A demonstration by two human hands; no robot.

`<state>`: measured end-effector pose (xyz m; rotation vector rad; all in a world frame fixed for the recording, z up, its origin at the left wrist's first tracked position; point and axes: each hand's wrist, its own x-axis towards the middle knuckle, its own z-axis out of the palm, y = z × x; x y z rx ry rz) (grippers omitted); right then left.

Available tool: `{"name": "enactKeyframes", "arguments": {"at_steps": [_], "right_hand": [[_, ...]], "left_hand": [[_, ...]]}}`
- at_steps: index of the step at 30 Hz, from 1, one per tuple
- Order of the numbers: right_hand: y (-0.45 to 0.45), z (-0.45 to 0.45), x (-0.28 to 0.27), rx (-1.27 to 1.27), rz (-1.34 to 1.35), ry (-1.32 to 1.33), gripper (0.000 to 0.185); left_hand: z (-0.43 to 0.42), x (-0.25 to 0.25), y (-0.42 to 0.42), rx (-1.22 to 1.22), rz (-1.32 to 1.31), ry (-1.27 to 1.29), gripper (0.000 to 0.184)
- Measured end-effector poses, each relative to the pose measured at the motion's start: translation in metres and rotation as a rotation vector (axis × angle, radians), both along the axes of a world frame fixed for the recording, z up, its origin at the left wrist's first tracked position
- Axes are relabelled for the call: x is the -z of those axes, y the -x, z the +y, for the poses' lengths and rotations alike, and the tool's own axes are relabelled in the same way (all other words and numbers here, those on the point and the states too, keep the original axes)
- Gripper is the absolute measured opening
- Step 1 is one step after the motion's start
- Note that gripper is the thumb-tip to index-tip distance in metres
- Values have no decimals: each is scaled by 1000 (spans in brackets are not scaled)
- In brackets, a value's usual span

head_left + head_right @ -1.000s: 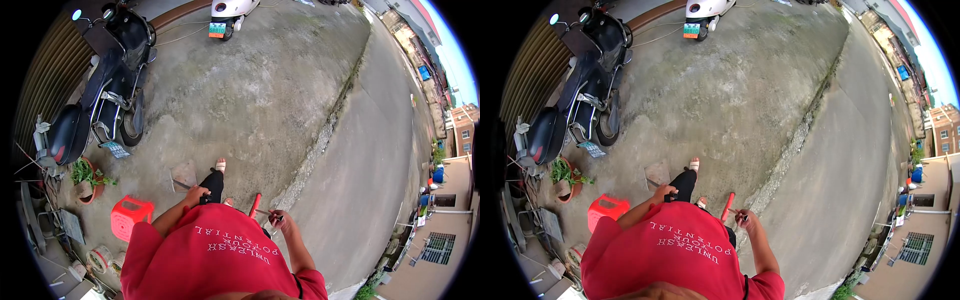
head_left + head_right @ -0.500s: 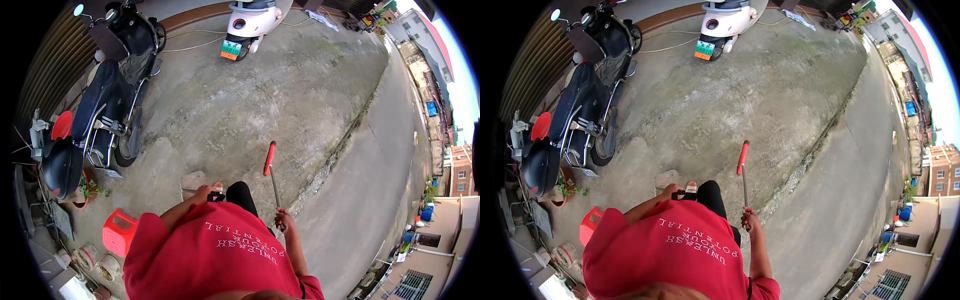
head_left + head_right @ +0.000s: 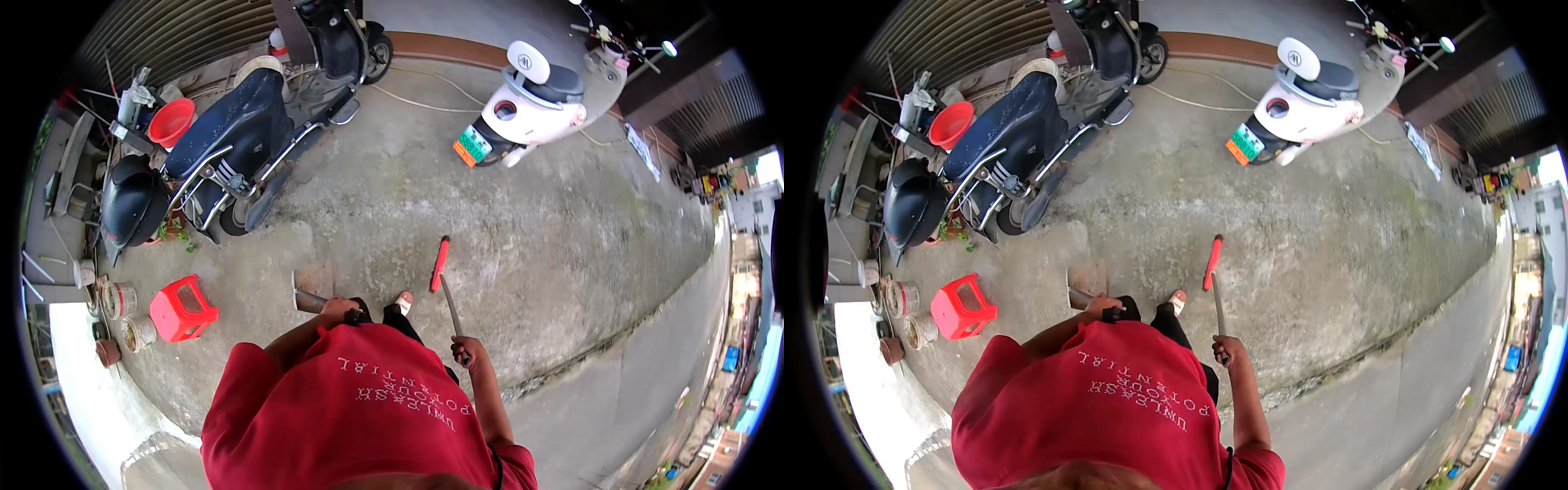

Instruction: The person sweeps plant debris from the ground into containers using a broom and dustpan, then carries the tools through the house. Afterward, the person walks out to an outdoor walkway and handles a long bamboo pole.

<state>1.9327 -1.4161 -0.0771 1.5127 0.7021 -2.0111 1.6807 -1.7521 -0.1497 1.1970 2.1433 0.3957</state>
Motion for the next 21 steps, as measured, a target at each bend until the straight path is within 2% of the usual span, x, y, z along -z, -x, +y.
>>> {"name": "enactKeyframes", "arguments": {"at_steps": [2, 3, 4, 6, 9, 12, 14, 16, 17, 19, 20, 21], "right_hand": [[38, 38, -2, -73, 86, -10, 21], [63, 55, -6, -92, 68, -1, 20], [83, 68, -10, -110, 52, 6, 19], [134, 85, -25, -155, 55, -34, 17], [201, 105, -31, -176, 77, -52, 16], [269, 120, -26, -186, 138, -28, 17], [305, 139, -24, -182, 179, 1, 17], [351, 158, -45, -208, 210, -25, 20], [366, 161, -59, -233, 221, -25, 21], [405, 173, -71, -269, 210, 5, 25], [420, 185, -63, -216, 194, 71, 15], [439, 191, -67, -192, 193, 45, 15]], "left_hand": [[23, -2, 1, -72, 7, 68, 26], [27, 5, 8, -100, -12, -56, 27], [42, -32, 17, -240, -47, -8, 24], [55, -24, 36, -339, -28, -114, 20], [83, -41, 72, -456, -19, -144, 19], [115, -12, 123, -632, -122, 7, 20], [142, -16, 171, -642, -179, 23, 24], [166, -19, 230, -662, -203, -39, 25], [174, -12, 248, -640, -119, -48, 22], [189, -15, 282, -549, -141, -83, 20], [197, -17, 303, -511, -145, -99, 20], [206, -19, 324, -462, -88, -108, 20]]}}
